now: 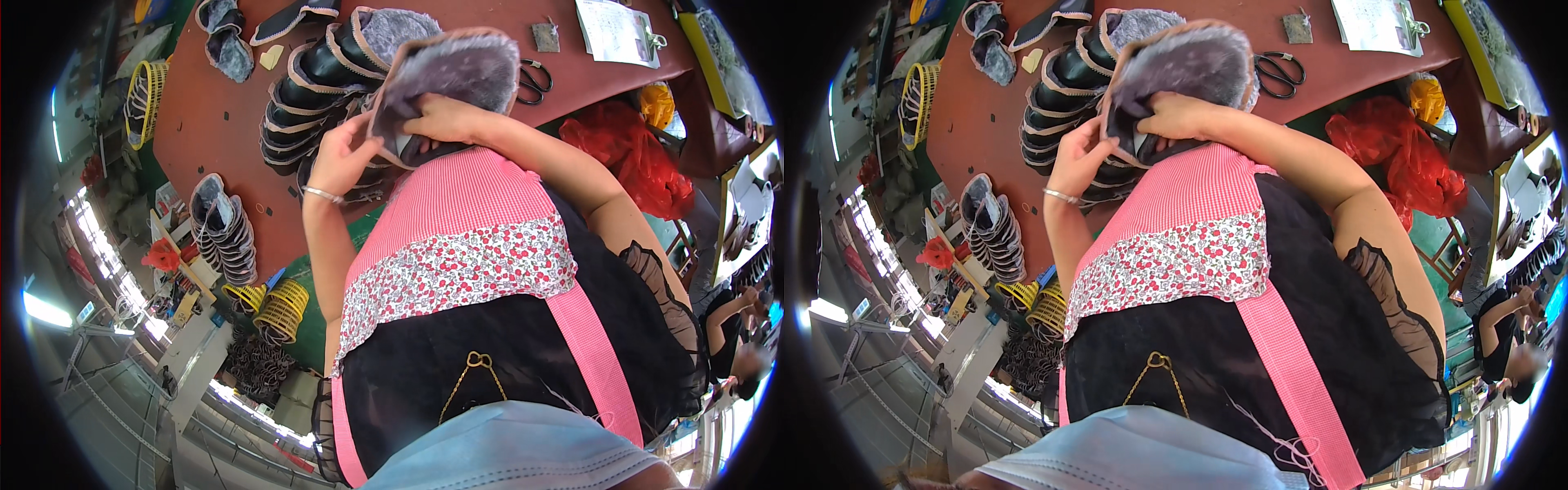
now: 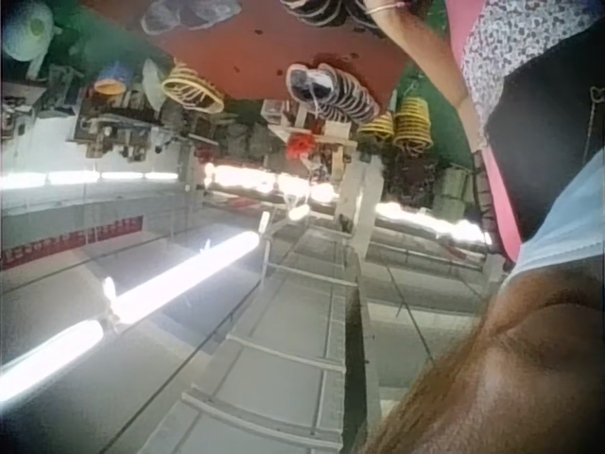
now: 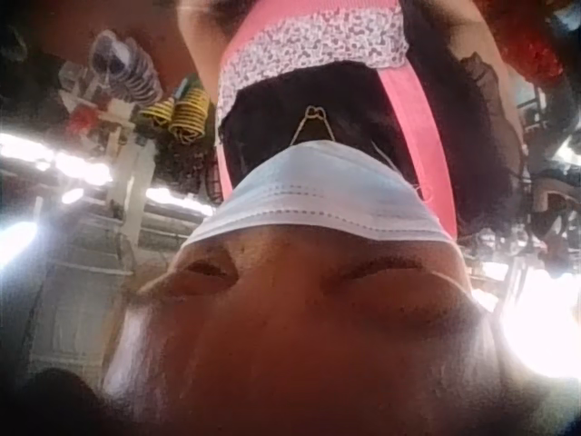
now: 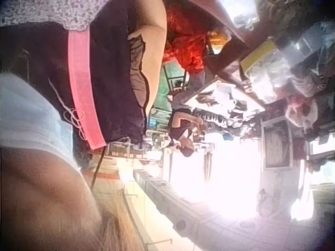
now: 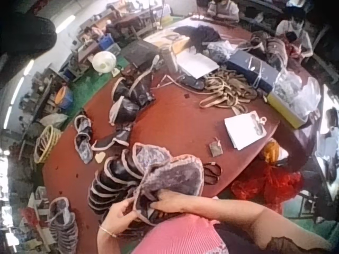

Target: Inspecting and trimming threads from shoe uppers on a factory workbench.

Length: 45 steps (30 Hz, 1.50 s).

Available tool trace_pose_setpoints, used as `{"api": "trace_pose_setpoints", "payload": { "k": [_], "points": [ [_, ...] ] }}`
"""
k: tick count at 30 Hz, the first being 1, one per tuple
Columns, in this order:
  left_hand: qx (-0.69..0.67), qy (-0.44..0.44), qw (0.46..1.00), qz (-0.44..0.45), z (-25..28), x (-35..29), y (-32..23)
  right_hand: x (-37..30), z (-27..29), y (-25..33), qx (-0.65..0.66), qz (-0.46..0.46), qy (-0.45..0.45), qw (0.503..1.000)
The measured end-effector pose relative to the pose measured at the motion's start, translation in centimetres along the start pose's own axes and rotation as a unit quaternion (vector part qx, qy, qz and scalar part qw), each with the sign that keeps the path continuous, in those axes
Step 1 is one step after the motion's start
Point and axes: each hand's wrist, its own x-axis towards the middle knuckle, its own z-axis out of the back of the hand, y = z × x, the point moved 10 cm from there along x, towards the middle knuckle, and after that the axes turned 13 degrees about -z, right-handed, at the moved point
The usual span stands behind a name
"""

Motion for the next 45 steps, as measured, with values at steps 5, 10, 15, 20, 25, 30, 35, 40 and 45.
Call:
{"api": "trace_pose_setpoints", "payload": {
  "k": [5, 10, 15, 20, 25, 30, 35, 40, 45],
  "points": [
    [-0.201, -0.18, 0.962, 0.041, 1.6, -1.5, 2.1, 0.0, 1.3, 0.6, 0.1, 0.066, 0.109, 0.987],
    [-0.271, -0.205, 0.939, -0.046, -0.1, -0.8, -1.6, -0.2, 1.9, -0.5, 0.1, 0.074, 0.112, 0.986],
    [0.042, -0.223, 0.968, -0.109, 1.0, -1.0, -4.5, -1.5, 6.9, -0.8, 0.223, 0.2, -0.168, 0.939],
    [0.041, -0.296, 0.944, -0.144, 0.0, -1.6, -4.7, -3.2, 6.1, -0.3, 0.22, 0.242, -0.164, 0.931],
    [0.036, -0.272, 0.945, -0.18, -0.7, -0.8, -7.1, -3.4, 3.8, -0.9, 0.557, 0.1, 0.279, 0.775],
    [-0.04, -0.278, 0.941, -0.188, -1.6, -0.8, -7.9, -4.3, 3.3, 0.0, 0.464, 0.074, 0.221, 0.855],
    [-0.046, -0.22, 0.962, -0.155, -3.0, -0.9, -7.3, -4.0, 4.0, 0.6, 0.396, 0.038, 0.075, 0.914],
    [-0.016, -0.256, 0.951, -0.174, -2.5, -1.3, -8.6, -4.2, 3.7, 1.6, 0.427, 0.049, 0.069, 0.9],
    [0.011, -0.265, 0.944, -0.194, -2.3, -1.6, -8.2, -3.5, 3.9, 0.7, 0.444, 0.042, 0.071, 0.892]
  ]
}}
